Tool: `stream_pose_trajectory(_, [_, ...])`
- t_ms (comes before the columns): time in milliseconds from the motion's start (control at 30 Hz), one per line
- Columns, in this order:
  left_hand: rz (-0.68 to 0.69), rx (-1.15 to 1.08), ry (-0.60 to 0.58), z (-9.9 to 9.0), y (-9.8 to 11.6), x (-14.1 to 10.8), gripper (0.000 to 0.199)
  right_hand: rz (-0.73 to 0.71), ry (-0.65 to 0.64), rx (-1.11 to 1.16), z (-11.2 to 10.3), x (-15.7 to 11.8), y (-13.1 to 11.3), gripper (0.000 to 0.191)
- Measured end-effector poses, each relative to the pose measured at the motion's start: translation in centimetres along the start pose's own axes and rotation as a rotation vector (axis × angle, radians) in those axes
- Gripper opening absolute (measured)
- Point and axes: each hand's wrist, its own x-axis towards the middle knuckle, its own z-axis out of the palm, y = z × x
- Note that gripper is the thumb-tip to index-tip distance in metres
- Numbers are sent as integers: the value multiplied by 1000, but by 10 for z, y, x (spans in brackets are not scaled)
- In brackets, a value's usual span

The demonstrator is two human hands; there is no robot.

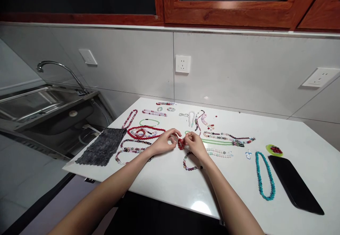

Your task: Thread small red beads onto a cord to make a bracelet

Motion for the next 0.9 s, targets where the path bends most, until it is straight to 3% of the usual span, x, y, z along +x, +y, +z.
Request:
stream_pose_trajectory(233, [212,273,-1,-1,9,-3,20,-14,-21,-37,0,-3,-8,19])
stream_pose_trajectory(500, [361,505,-32,-2,-1,-4,26,-32,-32,-57,0,-5,-11,17])
stream_pose_trajectory(733, [391,566,-46,-3,2,-3,27,-47,-41,-85,2,-6,-16,13])
stream_pose_trajectory(900, [326,619,13,-3,7,-2,20,-55,-31,-118,2,-8,-24,17])
